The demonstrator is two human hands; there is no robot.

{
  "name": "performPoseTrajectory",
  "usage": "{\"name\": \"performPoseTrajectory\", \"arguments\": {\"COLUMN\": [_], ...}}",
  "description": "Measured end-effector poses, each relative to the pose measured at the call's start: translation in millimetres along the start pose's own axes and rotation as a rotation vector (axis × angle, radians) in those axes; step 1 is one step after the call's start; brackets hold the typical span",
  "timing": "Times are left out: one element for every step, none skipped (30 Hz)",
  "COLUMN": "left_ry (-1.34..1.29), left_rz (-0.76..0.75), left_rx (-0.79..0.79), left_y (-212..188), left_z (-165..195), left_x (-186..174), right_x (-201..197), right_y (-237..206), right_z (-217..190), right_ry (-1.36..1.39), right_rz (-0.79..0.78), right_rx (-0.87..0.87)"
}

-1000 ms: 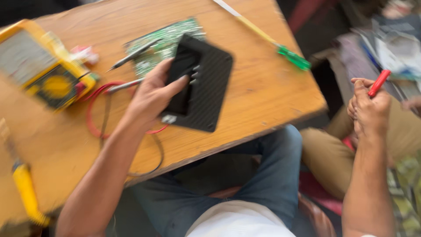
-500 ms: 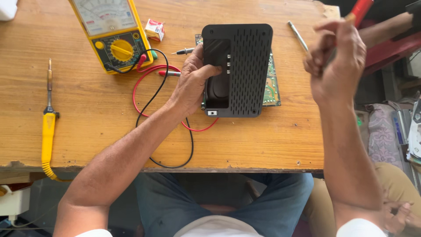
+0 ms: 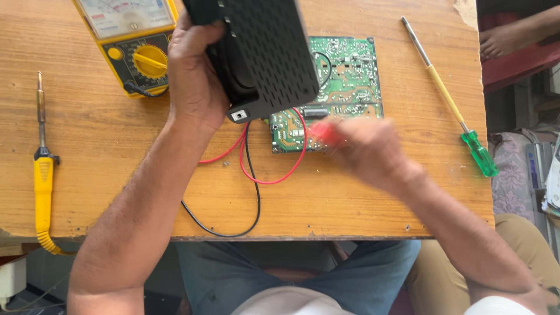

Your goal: The person tests a circuit board with a multimeter, then disassembles a black electronic device using a screwdriver to remove the casing and internal fan. They remove a smaller circuit board from the device and use a soldering iron to work on its components.

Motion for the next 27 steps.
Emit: {"name": "performPoseTrajectory", "arguments": {"left_ry": [-0.030, -0.061, -0.095, -0.105, -0.112, -0.115, -0.105, -0.096, -0.087, -0.086, -0.086, -0.087, -0.060, -0.032, -0.005, 0.047, 0.098, 0.150, 0.167, 0.185, 0.205, 0.233, 0.261, 0.288, 0.301, 0.317, 0.335], "left_rz": [0.033, 0.069, 0.112, 0.115, 0.110, 0.099, 0.092, 0.091, 0.092, 0.079, 0.066, 0.056, 0.053, 0.046, 0.039, 0.030, 0.019, 0.005, -0.009, -0.024, -0.039, -0.064, -0.090, -0.118, -0.127, -0.140, -0.154], "left_rx": [-0.002, -0.007, -0.015, -0.043, -0.063, -0.075, -0.060, -0.044, -0.029, -0.021, -0.014, -0.012, -0.025, -0.038, -0.050, -0.053, -0.056, -0.059, -0.072, -0.085, -0.099, -0.101, -0.107, -0.112, -0.124, -0.132, -0.137], "left_y": [2.2, 3.3, 1.6, -0.5, -0.1, 2.7, 3.5, 2.7, 1.5, 1.4, 1.0, -1.0, -2.9, -4.2, -5.2, -6.9, -6.8, -6.2, -6.9, -7.8, -8.4, -8.9, -9.1, -9.8, -12.5, -13.3, -12.9], "left_z": [1.7, 2.3, 1.4, -1.6, -4.7, -6.8, -9.0, -12.9, -16.3, -19.9, -24.0, -28.2, -32.8, -36.7, -40.1, -42.3, -44.9, -47.3, -49.9, -52.0, -53.9, -55.2, -56.9, -58.7, -60.4, -60.9, -61.2], "left_x": [-1.0, -1.6, -1.5, 0.3, 2.1, 3.0, 3.4, 4.0, 4.1, 3.2, 2.2, 0.8, -1.1, -3.3, -5.6, -8.0, -9.8, -11.0, -11.6, -11.9, -11.7, -11.1, -9.7, -7.8, -6.1, -5.0, -4.0], "right_x": [6.9, 13.7, 17.9, 18.2, 17.7, 16.6, 16.1, 15.5, 14.8, 13.8, 12.8, 11.9, 9.3, 6.1, 1.7, -3.5, -9.2, -15.3, -21.5, -27.5, -34.3, -39.1, -43.1, -47.2, -50.3, -53.8, -57.5], "right_y": [3.7, 6.5, 6.6, 6.0, 7.5, 10.5, 11.8, 11.1, 9.3, 7.8, 5.5, 1.2, -4.5, -10.2, -16.1, -21.1, -24.8, -27.9, -31.8, -35.3, -38.3, -41.2, -41.6, -40.3, -36.9, -32.9, -26.7], "right_z": [-9.5, -18.7, -25.7, -29.0, -28.7, -25.9, -23.4, -21.1, -17.8, -12.0, -5.6, 0.4, 7.1, 14.3, 22.1, 29.2, 37.5, 45.6, 54.9, 63.8, 70.3, 74.4, 73.2, 71.4, 69.6, 66.9, 65.2], "right_ry": [-0.044, -0.085, -0.122, -0.135, -0.157, -0.186, -0.214, -0.239, -0.263, -0.286, -0.308, -0.327, -0.323, -0.322, -0.321, -0.251, -0.184, -0.117, 0.045, 0.208, 0.380, 0.556, 0.637, 0.714, 0.732, 0.749, 0.709], "right_rz": [-0.061, -0.125, -0.195, -0.220, -0.237, -0.249, -0.248, -0.251, -0.255, -0.262, -0.269, -0.279, -0.275, -0.267, -0.261, -0.192, -0.121, -0.049, 0.034, 0.119, 0.202, 0.284, 0.337, 0.392, 0.423, 0.453, 0.461], "right_rx": [-0.017, -0.032, -0.047, -0.052, -0.060, -0.074, -0.068, -0.065, -0.062, -0.026, 0.012, 0.054, 0.099, 0.145, 0.192, 0.220, 0.251, 0.281, 0.362, 0.441, 0.462, 0.485, 0.400, 0.313, 0.266, 0.218, 0.212]}}
Point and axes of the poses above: each hand's wrist, its own y-axis towards the middle knuckle, its own x-axis out of the palm, z = x × y, the point moved 3 cm from there along y, towards the middle knuckle, and after that the axes turned 15 degrees about -z, right-handed, at the moved point
